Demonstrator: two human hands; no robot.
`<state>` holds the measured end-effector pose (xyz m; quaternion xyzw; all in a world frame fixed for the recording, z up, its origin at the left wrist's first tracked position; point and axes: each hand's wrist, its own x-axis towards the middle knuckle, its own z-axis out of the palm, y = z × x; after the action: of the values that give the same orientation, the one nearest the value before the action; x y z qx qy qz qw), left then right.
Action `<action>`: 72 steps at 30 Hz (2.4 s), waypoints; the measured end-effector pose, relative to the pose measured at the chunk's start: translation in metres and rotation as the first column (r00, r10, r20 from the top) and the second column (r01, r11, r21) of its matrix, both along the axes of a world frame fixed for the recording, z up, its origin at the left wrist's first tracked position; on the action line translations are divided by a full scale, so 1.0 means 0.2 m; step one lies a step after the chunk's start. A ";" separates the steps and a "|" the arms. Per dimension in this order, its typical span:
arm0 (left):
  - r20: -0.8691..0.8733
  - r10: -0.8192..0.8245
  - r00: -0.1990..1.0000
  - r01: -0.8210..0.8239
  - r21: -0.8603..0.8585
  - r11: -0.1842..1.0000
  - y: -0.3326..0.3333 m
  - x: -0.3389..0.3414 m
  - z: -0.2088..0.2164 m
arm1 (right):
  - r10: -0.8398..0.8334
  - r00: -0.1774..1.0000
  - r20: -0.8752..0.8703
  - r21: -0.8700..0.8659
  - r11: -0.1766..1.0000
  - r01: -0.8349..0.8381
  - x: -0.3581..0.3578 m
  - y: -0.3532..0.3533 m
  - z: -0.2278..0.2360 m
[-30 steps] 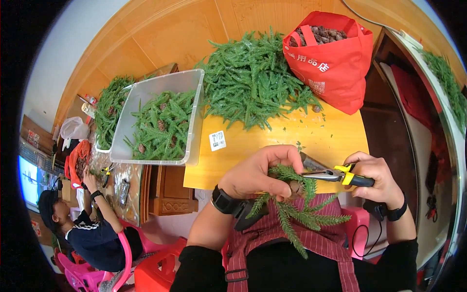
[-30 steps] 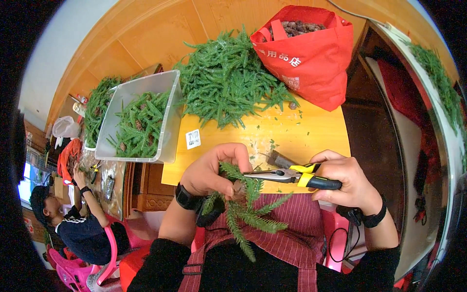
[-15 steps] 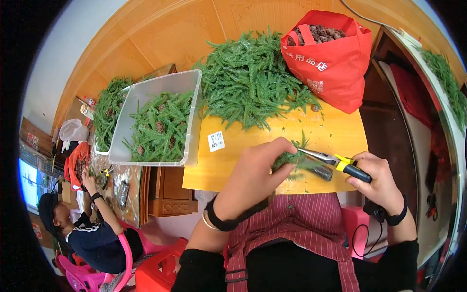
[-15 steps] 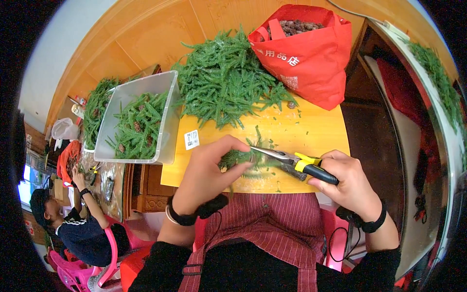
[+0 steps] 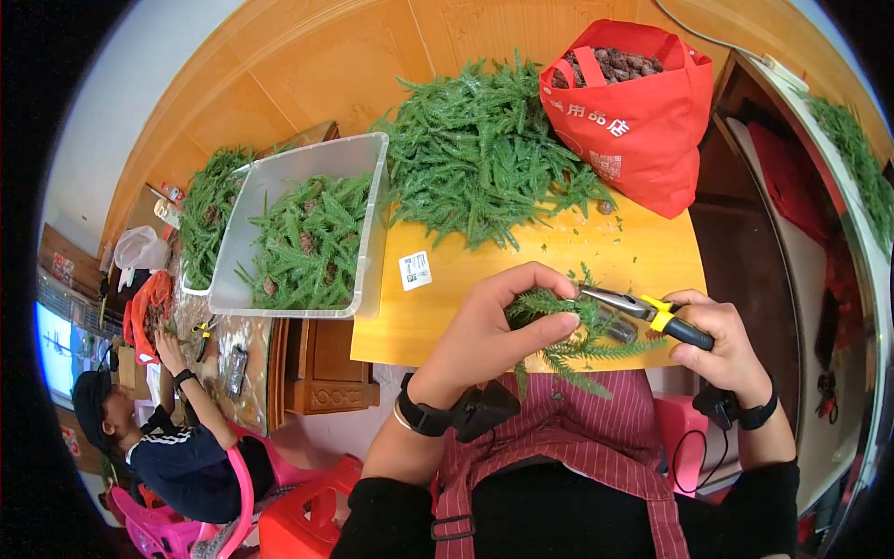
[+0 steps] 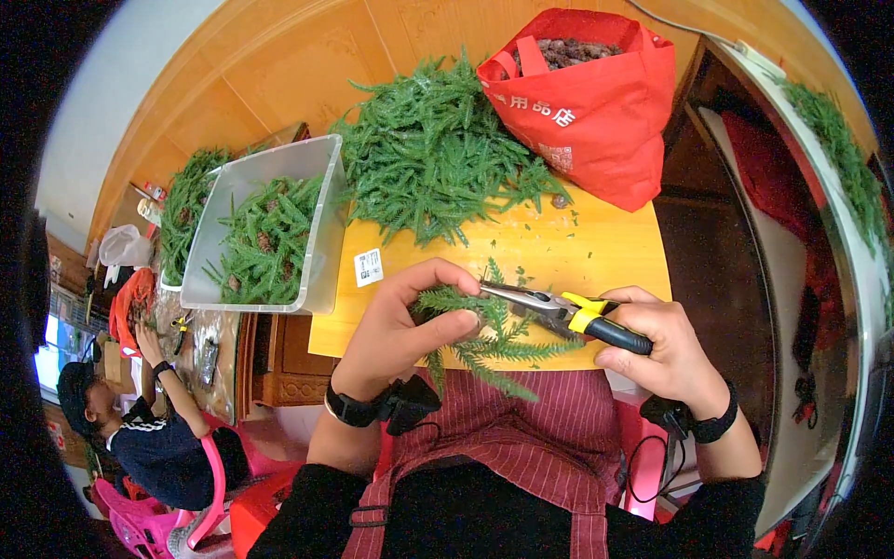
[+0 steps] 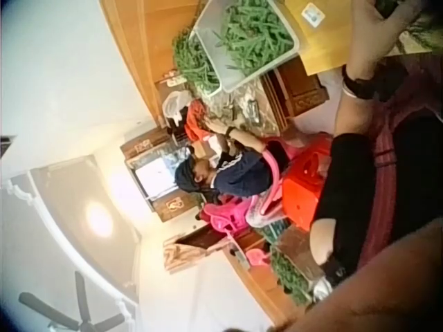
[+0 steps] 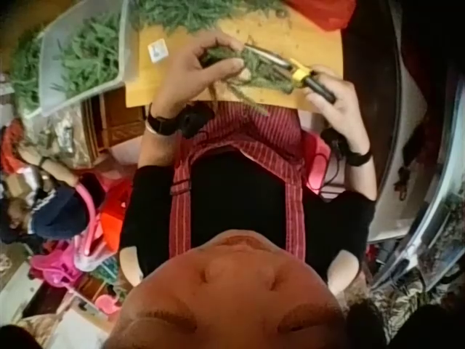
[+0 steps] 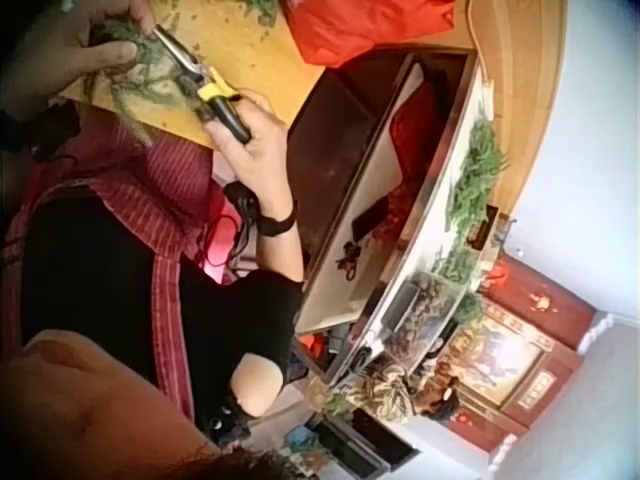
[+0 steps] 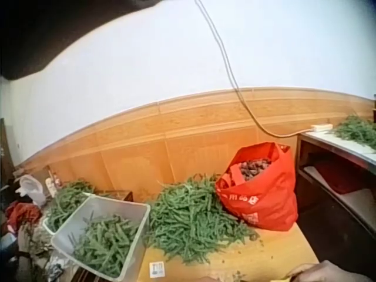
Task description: Trimming small green plant branches using handheld shears and placing the pieces into a plastic bin.
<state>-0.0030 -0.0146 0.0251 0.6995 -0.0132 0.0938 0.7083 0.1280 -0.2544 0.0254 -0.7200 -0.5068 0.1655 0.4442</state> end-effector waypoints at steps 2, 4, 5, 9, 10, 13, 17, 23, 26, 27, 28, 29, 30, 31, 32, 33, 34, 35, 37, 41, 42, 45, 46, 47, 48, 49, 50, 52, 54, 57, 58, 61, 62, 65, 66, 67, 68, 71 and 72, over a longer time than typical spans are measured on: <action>-0.072 -0.047 0.996 0.040 -0.089 0.995 0.00 0.00 0.00 | -0.013 1.000 0.028 -0.038 0.999 0.014 0.00 -0.01 -0.02; -0.088 -0.071 0.994 0.058 -0.141 0.988 -0.01 -0.01 0.00 | -0.013 1.000 0.019 -0.029 1.000 0.013 -0.01 0.00 -0.01; -0.103 -0.095 0.990 0.074 -0.193 0.978 -0.01 -0.01 0.00 | -0.012 1.000 0.009 -0.020 1.000 0.012 -0.02 0.01 0.00; -0.036 -0.072 0.997 0.065 -0.167 0.984 -0.02 0.00 -0.02 | -0.022 0.998 0.058 0.028 0.999 0.021 -0.02 0.01 0.01; -0.038 -0.044 0.998 0.038 -0.141 0.989 -0.02 0.00 -0.02 | -0.050 0.994 0.099 0.005 0.999 0.050 -0.03 0.01 0.01; 0.121 0.108 0.987 -0.135 0.243 0.961 -0.03 0.02 -0.02 | -0.136 0.973 0.187 -0.024 0.989 0.143 -0.07 0.02 0.04; 0.531 0.215 0.820 -0.569 0.710 0.415 -0.10 0.02 -0.04 | -0.266 0.928 0.261 -0.075 0.953 0.294 -0.14 0.04 0.07; 0.319 0.232 0.919 -0.335 0.322 0.885 -0.05 0.03 -0.03 | -0.131 0.981 0.146 -0.041 0.990 0.138 -0.12 0.01 0.07; 0.146 0.197 0.969 -0.222 0.178 0.959 -0.03 0.02 -0.03 | -0.102 0.990 0.099 -0.067 0.992 0.109 -0.11 0.02 0.05; 0.147 0.197 0.969 -0.222 0.178 0.959 -0.03 0.02 -0.03 | -0.102 0.990 0.100 -0.067 0.992 0.109 -0.11 0.02 0.04; 0.092 0.169 0.981 -0.177 0.076 0.981 -0.03 0.02 -0.03 | -0.096 0.990 0.100 -0.033 0.995 0.099 -0.10 0.02 0.03; 0.040 0.135 0.990 -0.134 -0.029 0.991 -0.03 0.02 -0.03 | -0.089 0.991 0.100 0.002 0.996 0.089 -0.10 0.02 0.02; 0.041 0.136 0.990 -0.135 -0.028 0.990 -0.03 0.01 -0.02 | -0.088 0.991 0.100 0.003 0.996 0.088 -0.10 0.02 0.01; -0.014 0.093 0.996 -0.094 -0.142 0.985 -0.03 0.01 -0.01 | -0.080 0.992 0.095 0.023 0.997 0.078 -0.09 0.03 0.01; -0.064 0.042 0.997 -0.057 -0.257 0.965 -0.03 0.00 -0.01 | -0.072 0.993 0.091 0.043 0.997 0.068 -0.09 0.03 0.01; -0.062 0.043 0.997 -0.057 -0.257 0.965 -0.03 0.01 -0.01 | -0.071 0.993 0.092 0.044 0.997 0.068 -0.08 0.03 0.00; -0.058 0.021 0.998 -0.037 -0.291 0.956 -0.03 0.01 -0.01 | -0.054 0.995 0.087 0.047 0.998 0.050 -0.08 0.03 0.00; -0.052 -0.001 0.999 -0.016 -0.326 0.945 -0.03 0.01 -0.01 | -0.037 0.996 0.081 0.050 0.998 0.033 -0.07 0.03 -0.01; -0.045 -0.032 0.998 0.015 -0.349 0.937 -0.02 0.01 -0.03 | -0.025 0.995 0.099 0.072 0.997 0.018 -0.07 0.04 -0.02; -0.073 -0.149 0.986 0.099 -0.458 0.883 -0.01 0.01 -0.02 | -0.019 0.987 0.157 0.105 0.994 0.003 -0.06 0.04 0.00; -0.073 -0.148 0.986 0.098 -0.458 0.883 -0.01 0.01 -0.02 | -0.018 0.987 0.157 0.105 0.994 0.002 -0.06 0.04 0.01; -0.068 -0.157 0.985 0.110 -0.453 0.884 -0.01 0.01 -0.02 | -0.011 0.971 0.239 0.127 0.992 -0.020 -0.05 0.04 0.02; -0.066 -0.142 0.988 0.101 -0.427 0.898 -0.01 0.01 -0.02 | -0.029 0.960 0.278 0.130 0.991 -0.008 -0.05 0.03 0.02; -0.063 -0.127 0.990 0.092 -0.401 0.912 -0.01 0.01 -0.02 | -0.047 0.947 0.317 0.134 0.991 0.004 -0.05 0.03 0.02; -0.063 -0.125 0.990 0.090 -0.401 0.912 -0.01 0.01 -0.03 | -0.045 0.947 0.317 0.135 0.991 0.002 -0.06 0.03 0.03; -0.015 -0.059 0.998 0.052 -0.294 0.954 -0.01 0.02 -0.04 | -0.069 0.930 0.360 0.125 0.992 0.025 -0.07 0.03 0.04; 0.040 0.001 0.999 0.006 -0.186 0.982 -0.01 0.02 -0.04 | -0.091 0.910 0.404 0.116 0.992 0.048 -0.08 0.03 0.05; 0.194 0.170 0.966 -0.199 0.144 0.969 -0.03 0.03 -0.04 | -0.140 0.891 0.433 0.087 0.990 0.114 -0.10 0.03 0.05; 0.388 0.268 0.882 -0.427 0.415 0.803 -0.06 0.03 -0.03 | -0.183 0.868 0.462 0.059 0.983 0.176 -0.14 0.03 0.06; 0.601 0.272 0.752 -0.652 0.615 0.443 -0.09 0.02 -0.03 | -0.239 0.911 0.336 -0.031 0.964 0.264 -0.18 0.03 0.08; 0.522 0.325 0.789 -0.601 0.545 0.584 -0.09 0.02 -0.03 | -0.221 0.929 0.296 -0.032 0.970 0.241 -0.17 0.03 0.08; 0.353 0.317 0.881 -0.441 0.364 0.820 -0.05 0.02 -0.03 | -0.169 0.956 0.239 -0.011 0.984 0.177 -0.15 0.03 0.08; 0.276 0.257 0.926 -0.329 0.260 0.908 -0.03 0.02 -0.03 | -0.135 0.965 0.223 0.009 0.991 0.137 -0.15 0.03 0.08; 0.133 0.181 0.974 -0.190 0.055 0.980 -0.02 0.01 -0.04 | -0.132 0.973 0.189 0.015 0.991 0.132 -0.13 0.02 0.05; 0.133 0.182 0.974 -0.190 0.055 0.980 -0.02 0.01 -0.04 | -0.132 0.973 0.189 0.015 0.991 0.131 -0.12 0.02 0.04; 0.062 0.128 0.990 -0.123 -0.080 0.989 -0.02 0.01 -0.03 | -0.106 0.977 0.187 0.026 0.994 0.103 -0.11 0.02 0.04; -0.001 0.064 0.998 -0.063 -0.218 0.974 -0.02 0.00 -0.03 | -0.081 0.979 0.186 0.037 0.996 0.076 -0.11 0.03 0.04; -0.080 -0.051 0.995 0.018 -0.372 0.928 -0.01 0.00 0.00 | -0.060 0.984 0.166 0.061 0.997 0.050 -0.09 0.03 0.03; -0.080 -0.050 0.996 0.017 -0.372 0.928 0.00 0.00 -0.01 | -0.058 0.984 0.166 0.061 0.997 0.048 -0.09 0.04 0.03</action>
<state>-0.0035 -0.0151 0.0224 0.5563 0.0241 0.0518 0.8290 0.1101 -0.2473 0.0311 -0.7317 -0.5275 0.0781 0.4247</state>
